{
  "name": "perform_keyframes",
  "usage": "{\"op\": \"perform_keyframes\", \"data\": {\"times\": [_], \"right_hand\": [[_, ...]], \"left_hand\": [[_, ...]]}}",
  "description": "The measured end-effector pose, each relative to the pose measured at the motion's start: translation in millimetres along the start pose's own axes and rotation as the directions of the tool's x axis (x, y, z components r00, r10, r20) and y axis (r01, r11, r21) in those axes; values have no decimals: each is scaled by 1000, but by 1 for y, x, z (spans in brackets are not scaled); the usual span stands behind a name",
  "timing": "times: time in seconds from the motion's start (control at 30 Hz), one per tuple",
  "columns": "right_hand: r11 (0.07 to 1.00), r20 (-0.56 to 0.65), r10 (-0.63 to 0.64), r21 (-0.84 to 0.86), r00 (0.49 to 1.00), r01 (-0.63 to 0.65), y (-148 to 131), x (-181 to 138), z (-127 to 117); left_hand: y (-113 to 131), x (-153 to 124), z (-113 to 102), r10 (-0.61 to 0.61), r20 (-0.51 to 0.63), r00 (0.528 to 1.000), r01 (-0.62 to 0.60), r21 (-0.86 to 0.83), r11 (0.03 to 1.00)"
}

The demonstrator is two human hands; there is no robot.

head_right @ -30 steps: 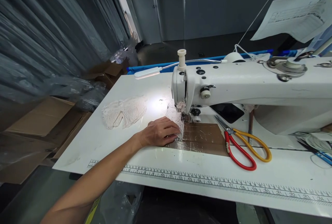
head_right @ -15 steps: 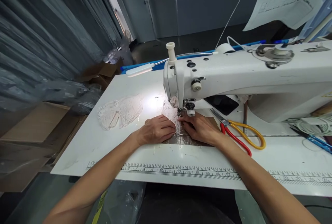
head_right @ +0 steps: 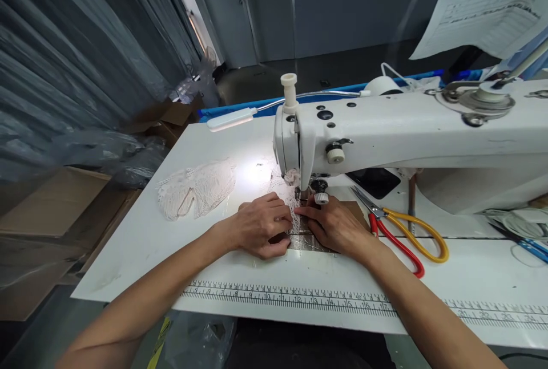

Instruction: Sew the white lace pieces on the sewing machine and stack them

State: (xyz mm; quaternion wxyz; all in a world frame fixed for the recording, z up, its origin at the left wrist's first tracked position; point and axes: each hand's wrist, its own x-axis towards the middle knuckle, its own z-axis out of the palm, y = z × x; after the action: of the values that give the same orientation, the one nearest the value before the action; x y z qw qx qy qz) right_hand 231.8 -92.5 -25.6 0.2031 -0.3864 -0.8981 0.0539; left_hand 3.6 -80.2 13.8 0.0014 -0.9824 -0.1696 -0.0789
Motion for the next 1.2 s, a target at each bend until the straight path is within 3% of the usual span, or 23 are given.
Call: {"op": "perform_keyframes", "data": {"times": [0.4, 0.67, 0.83, 1.03, 1.2], "right_hand": [[987, -61, 38, -157, 997, -47, -3, 3, 7], [996, 52, 57, -65, 997, -54, -12, 3, 1], [991, 24, 92, -100, 995, -89, -12, 2, 3], [998, 36, 45, -44, 998, -43, -14, -1, 0], [991, -7, 37, -131, 999, -38, -17, 4, 2]], "left_hand": [[2, -6, 6, -129, 13, 992, 129, -24, 991], [3, -5, 10, -184, 7, 983, 183, 35, 982], [0, -5, 13, -197, 0, 980, 197, 27, 980], [-2, -4, 14, -211, -17, 977, 211, 39, 977], [-2, -2, 15, -228, -24, 973, 229, 43, 972]]}}
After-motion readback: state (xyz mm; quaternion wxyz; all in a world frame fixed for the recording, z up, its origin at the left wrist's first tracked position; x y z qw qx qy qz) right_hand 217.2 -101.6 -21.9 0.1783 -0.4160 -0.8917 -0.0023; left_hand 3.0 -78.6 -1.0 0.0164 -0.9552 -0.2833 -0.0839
